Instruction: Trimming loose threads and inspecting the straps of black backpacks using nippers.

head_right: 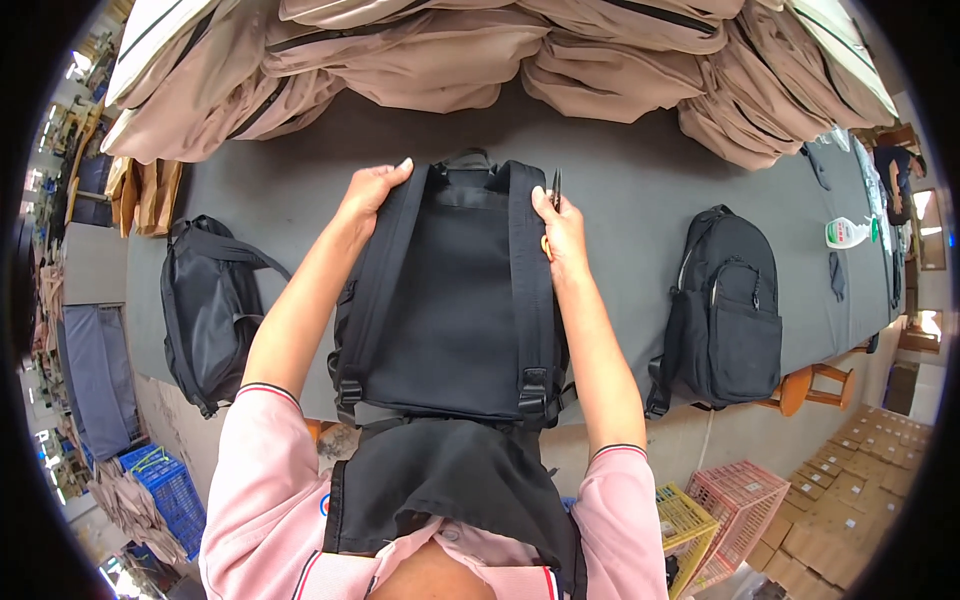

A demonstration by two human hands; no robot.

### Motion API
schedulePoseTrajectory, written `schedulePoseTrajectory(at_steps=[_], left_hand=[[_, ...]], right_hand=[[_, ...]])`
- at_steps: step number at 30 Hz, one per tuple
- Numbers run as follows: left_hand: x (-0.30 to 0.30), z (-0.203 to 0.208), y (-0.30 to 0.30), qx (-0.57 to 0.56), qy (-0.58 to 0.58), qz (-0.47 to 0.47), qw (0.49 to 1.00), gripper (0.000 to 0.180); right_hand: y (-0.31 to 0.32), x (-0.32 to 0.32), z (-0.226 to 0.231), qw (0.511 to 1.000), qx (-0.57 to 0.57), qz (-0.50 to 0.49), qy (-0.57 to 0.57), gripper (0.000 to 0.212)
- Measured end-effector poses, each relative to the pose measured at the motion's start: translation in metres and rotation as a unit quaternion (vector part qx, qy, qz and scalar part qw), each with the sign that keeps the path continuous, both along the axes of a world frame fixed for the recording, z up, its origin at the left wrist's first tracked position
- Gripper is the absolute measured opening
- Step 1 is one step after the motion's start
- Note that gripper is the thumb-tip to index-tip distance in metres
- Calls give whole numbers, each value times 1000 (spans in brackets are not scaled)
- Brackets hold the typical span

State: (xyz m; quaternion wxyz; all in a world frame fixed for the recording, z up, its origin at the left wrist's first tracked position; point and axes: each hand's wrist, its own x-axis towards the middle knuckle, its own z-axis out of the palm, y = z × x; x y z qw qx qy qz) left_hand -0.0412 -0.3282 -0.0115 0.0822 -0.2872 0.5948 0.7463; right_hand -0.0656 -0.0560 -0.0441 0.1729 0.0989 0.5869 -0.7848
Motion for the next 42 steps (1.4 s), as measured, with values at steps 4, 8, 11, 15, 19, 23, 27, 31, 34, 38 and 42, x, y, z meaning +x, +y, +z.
schedulePoseTrajectory(at_steps=[4, 8, 11, 15, 19, 23, 27, 31, 34, 38, 42], left_hand=[[-30, -22, -8, -199, 13, 13, 980, 36], [-50, -40, -8, -137, -10, 1, 991, 45], [-44, -36, -8, -82, -14, -91, 992, 59], [-38, -48, -25, -105, -9, -163, 981, 67], [-19, -49, -22, -77, -27, -93, 992, 61], [-1, -25, -18, 68, 44, -85, 993, 49], [7, -18, -18, 93, 73, -55, 991, 50], [8, -12, -21, 74, 79, -65, 992, 51], [4, -27, -23, 53, 87, -64, 993, 53], [7, -38, -26, 42, 48, -24, 998, 53], [12, -47, -33, 116, 5, -5, 993, 51]], right_hand=[[-13, -13, 9, 989, 150, -18, -1, 23], [-18, -26, 0, 986, 160, -31, 48, 24], [-14, -39, -19, 975, 187, -31, 113, 26], [-20, -44, -24, 955, 257, -24, 148, 30], [-25, -39, -19, 932, 309, -39, 187, 31], [-24, -30, -3, 941, 248, -63, 220, 32], [-33, -21, 21, 944, 220, -77, 235, 31], [-33, -21, 30, 951, 235, -49, 197, 31], [-29, -23, 24, 947, 272, -18, 170, 30], [-34, 0, 48, 774, 498, -96, 380, 21], [-58, 23, 76, 755, 440, -22, 486, 31]])
